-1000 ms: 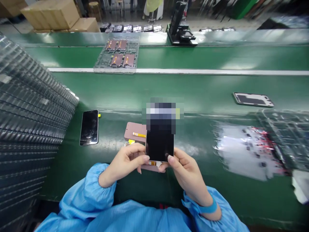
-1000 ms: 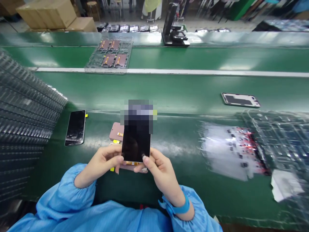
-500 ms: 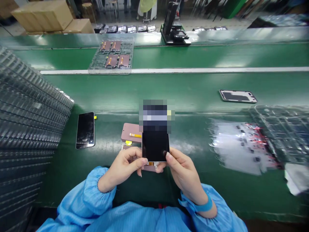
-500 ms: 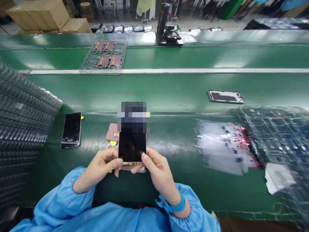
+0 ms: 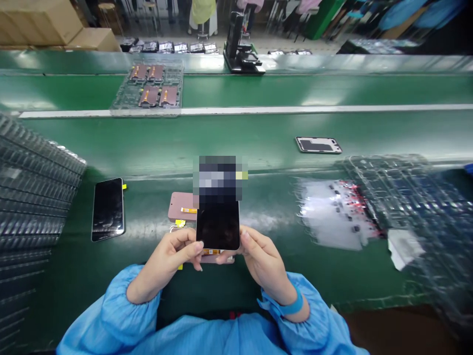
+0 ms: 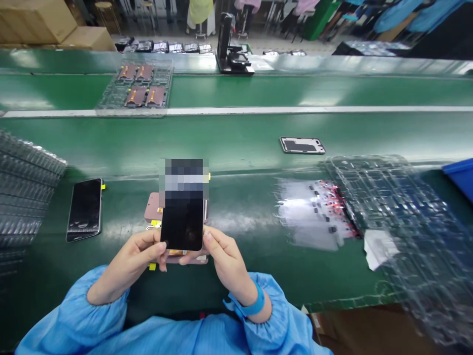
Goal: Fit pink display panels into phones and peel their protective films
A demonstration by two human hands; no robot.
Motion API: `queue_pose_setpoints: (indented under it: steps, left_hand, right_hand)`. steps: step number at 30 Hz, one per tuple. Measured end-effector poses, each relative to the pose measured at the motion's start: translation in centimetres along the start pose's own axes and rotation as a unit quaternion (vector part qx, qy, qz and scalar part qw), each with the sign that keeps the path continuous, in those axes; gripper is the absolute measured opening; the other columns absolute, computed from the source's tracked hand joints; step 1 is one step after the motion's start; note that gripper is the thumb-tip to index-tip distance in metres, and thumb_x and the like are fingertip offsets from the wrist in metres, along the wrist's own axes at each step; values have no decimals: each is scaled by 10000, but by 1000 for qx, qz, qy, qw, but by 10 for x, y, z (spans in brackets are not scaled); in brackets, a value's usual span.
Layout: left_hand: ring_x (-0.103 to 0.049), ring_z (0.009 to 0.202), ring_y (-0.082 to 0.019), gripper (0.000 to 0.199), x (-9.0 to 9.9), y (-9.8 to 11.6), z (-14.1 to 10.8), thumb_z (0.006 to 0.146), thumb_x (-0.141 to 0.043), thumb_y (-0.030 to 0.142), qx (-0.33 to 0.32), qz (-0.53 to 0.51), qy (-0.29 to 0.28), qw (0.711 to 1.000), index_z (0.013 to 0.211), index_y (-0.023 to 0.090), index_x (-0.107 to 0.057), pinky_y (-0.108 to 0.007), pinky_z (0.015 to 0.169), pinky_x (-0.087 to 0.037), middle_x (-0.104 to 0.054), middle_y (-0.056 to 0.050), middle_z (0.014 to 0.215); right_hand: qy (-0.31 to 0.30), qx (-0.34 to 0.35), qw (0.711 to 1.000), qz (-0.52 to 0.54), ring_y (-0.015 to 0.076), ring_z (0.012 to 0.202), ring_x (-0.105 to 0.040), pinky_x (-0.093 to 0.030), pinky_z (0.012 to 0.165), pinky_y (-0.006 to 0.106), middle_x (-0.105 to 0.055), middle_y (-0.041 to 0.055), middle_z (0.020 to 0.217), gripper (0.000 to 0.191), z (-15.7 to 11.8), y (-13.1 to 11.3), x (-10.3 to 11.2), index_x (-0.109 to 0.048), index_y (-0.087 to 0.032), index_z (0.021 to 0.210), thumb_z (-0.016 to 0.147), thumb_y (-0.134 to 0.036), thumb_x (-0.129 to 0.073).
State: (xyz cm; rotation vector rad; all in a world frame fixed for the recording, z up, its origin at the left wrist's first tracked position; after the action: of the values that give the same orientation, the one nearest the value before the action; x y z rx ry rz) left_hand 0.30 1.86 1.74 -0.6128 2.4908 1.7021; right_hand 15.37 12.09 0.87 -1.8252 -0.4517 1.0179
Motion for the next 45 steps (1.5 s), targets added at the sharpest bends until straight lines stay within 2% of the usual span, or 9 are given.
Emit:
queue_pose_setpoints:
  steps: [6, 13, 15, 17, 20, 23, 25, 32, 45]
  left_hand:
    - [-600, 595, -95, 296, 0, 1, -1, 840, -701, 385, 12, -22, -2, 1000, 698, 141, -613, -226, 608, -538, -595, 14, 682]
    - [-604, 591, -95, 328, 0, 0, -2, 832, -711, 401, 16, -17, 8, 1000, 665, 141, -603, -216, 625, -525, -605, 11, 636]
    - [-635, 624, -115, 321, 0, 1, -2, 818, -716, 455, 18, -23, 22, 999, 775, 141, -661, -242, 658, -542, -659, -14, 714]
    - [-669, 701, -151, 425, 1, 5, -3, 833, -671, 530, 3, -53, 46, 998, 1043, 161, -695, -277, 684, -559, -711, -55, 875]
    - [-687, 951, -201, 482, 7, 17, -4, 933, -529, 520, -62, -109, 120, 985, 1287, 207, -621, -302, 813, -561, -720, -84, 1122]
    - [-628, 1164, -227, 387, 15, 25, -8, 962, -511, 454, -125, -153, 199, 960, 1174, 191, -699, -316, 989, -503, -717, -69, 1197]
    - [-625, 1180, -233, 367, 20, 26, -10, 945, -543, 457, -151, -175, 224, 947, 1104, 187, -735, -312, 1002, -499, -737, -58, 1161]
    - [-683, 1090, -190, 351, 19, 24, -12, 960, -520, 463, -174, -201, 179, 947, 1056, 236, -769, -254, 940, -535, -765, -15, 1104]
    - [-702, 1024, -199, 395, 22, 19, -15, 963, -514, 433, -163, -199, 216, 942, 1019, 136, -767, -278, 916, -539, -775, -79, 1053]
  right_hand:
    - [5, -4, 1000, -9, 291, 760, -760, -610, 726, 467, -747, 62, 753, 475, 0, 0, 0, -676, -171, 1139, 936, -571, -518]
    - [3, 9, 999, -33, 253, 697, -755, -603, 644, 387, -745, 45, 754, 411, 1, 6, 3, -650, -192, 1194, 953, -506, -537]
    - [5, -7, 998, -62, 233, 674, -752, -588, 618, 346, -752, 38, 780, 383, 1, 7, 4, -636, -206, 1211, 943, -472, -575]
    - [-4, -29, 995, -93, 224, 675, -751, -576, 632, 331, -760, 37, 775, 367, 0, 8, 3, -643, -202, 1188, 944, -467, -574]
    - [-69, -49, 983, -166, 231, 706, -750, -558, 723, 359, -771, 47, 720, 375, -1, 6, -3, -669, -178, 1124, 965, -485, -524]
    - [-146, -78, 959, -232, 238, 707, -743, -531, 741, 362, -780, 53, 713, 392, -4, 8, -10, -676, -172, 1093, 967, -501, -503]
    - [-170, -98, 949, -246, 238, 709, -742, -513, 753, 354, -782, 50, 711, 386, -6, 11, -13, -669, -176, 1078, 964, -505, -503]
    - [-184, -154, 947, -214, 239, 700, -740, -469, 773, 342, -762, 49, 686, 368, -7, 17, -12, -631, -181, 927, 948, -527, -509]
    - [-185, -202, 941, -197, 223, 673, -723, -473, 717, 316, -725, 30, 656, 385, -5, 18, -14, -612, -188, 907, 919, -565, -539]
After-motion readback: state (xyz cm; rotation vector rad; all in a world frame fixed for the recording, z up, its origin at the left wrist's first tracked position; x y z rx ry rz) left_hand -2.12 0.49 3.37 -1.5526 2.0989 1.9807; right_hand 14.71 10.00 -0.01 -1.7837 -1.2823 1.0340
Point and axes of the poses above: each hand's wrist, its own z-axis towards the middle knuckle, its own x-axis out of the back of the hand, y = z × x, the point moved 4 cm from there along z, towards the middle knuckle
